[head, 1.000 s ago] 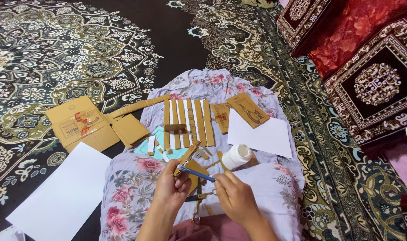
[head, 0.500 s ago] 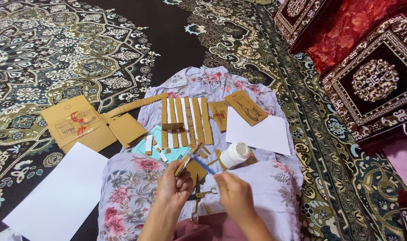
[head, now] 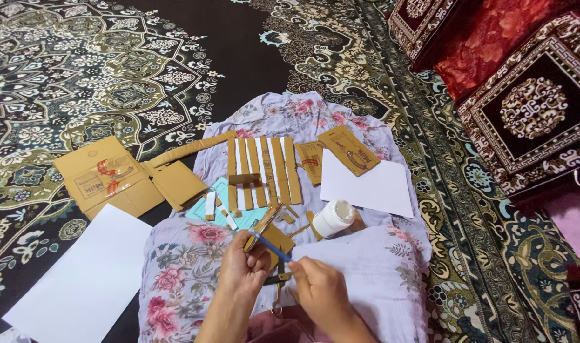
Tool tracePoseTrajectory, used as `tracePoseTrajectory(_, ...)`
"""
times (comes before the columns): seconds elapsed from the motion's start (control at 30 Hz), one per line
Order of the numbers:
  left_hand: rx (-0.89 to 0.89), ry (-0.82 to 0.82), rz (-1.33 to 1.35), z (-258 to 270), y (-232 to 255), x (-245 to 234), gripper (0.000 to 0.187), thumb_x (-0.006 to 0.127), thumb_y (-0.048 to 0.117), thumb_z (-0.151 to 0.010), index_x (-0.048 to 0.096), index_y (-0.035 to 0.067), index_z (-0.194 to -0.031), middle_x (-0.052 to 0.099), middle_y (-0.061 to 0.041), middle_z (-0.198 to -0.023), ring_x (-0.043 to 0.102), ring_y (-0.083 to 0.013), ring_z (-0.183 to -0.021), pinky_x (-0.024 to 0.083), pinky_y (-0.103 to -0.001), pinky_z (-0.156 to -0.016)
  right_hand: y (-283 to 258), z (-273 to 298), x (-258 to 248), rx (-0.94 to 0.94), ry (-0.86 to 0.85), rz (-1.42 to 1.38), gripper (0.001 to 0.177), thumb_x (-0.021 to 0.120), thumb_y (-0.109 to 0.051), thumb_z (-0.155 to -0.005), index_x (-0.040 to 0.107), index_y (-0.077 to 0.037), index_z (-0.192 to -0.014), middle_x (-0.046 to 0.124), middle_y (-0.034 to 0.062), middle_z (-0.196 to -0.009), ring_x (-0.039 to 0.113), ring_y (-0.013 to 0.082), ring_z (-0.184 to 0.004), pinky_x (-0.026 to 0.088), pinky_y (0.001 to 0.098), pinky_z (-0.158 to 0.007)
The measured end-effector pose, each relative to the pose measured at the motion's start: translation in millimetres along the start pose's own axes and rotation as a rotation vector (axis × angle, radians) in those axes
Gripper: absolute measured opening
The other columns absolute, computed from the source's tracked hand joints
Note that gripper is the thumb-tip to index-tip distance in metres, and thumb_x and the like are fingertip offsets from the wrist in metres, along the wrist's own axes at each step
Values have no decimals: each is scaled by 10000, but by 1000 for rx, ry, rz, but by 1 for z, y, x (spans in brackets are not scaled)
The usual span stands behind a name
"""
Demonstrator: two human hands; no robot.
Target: The person assembles a cardboard structure by cutting pieces with scissors, applying glue with a brush, and attaching them to a striped base. The person handles cardboard pieces, scissors, glue, and a brush while working on the floor.
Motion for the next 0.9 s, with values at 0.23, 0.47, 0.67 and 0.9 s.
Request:
tracePoseTrajectory(0.23, 3, 37, -87, -4, 0, -7, 217, 548, 141, -946, 499, 103, -738, 385, 26, -519, 223, -75, -342, 151, -241, -315, 14, -11, -9, 140, 21, 9, 327, 598, -266, -994, 607, -53, -746, 595, 172, -631, 600, 391, -561, 448, 479, -511)
tracePoseTrajectory(0.47, -38, 1, -25, 0, 0, -2, 262, 565, 171, -939, 490, 119, -693, 374, 34, -499, 211, -65, -331, 135, -226, -301, 2, 3, 4, -16, 34, 37, 311, 649, -246, -964, 590, -55, -725, 600, 165, -648, 610, 388, -581, 460, 471, -518)
tracePoseTrajectory(0.67, -111, 39, -10, 3, -9, 4, 209, 559, 165, -947, 641, 33, -807, 280, 66, -452, 211, -52, -333, 158, -213, -317, 27, -2, -8, 105, 68, -97, 217, 677, -193, -941, 637, -32, -802, 620, 138, -671, 615, 337, -575, 472, 419, -520)
tracePoseTrajectory(0.9, -131, 62, -24, -1, -9, -1, 209, 556, 168, -949, 622, 44, -794, 287, 63, -468, 216, -56, -348, 161, -219, -317, 28, -4, -13, 119, 97, -121, 168, 696, -169, -916, 663, -20, -845, 622, 122, -702, 612, 288, -585, 479, 387, -542)
Point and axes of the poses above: each hand's wrist, its own z-axis away from the middle knuckle, its own x-axis out of the palm, y = z × x, the point moved 5 cm from there along -z, towards the middle knuckle
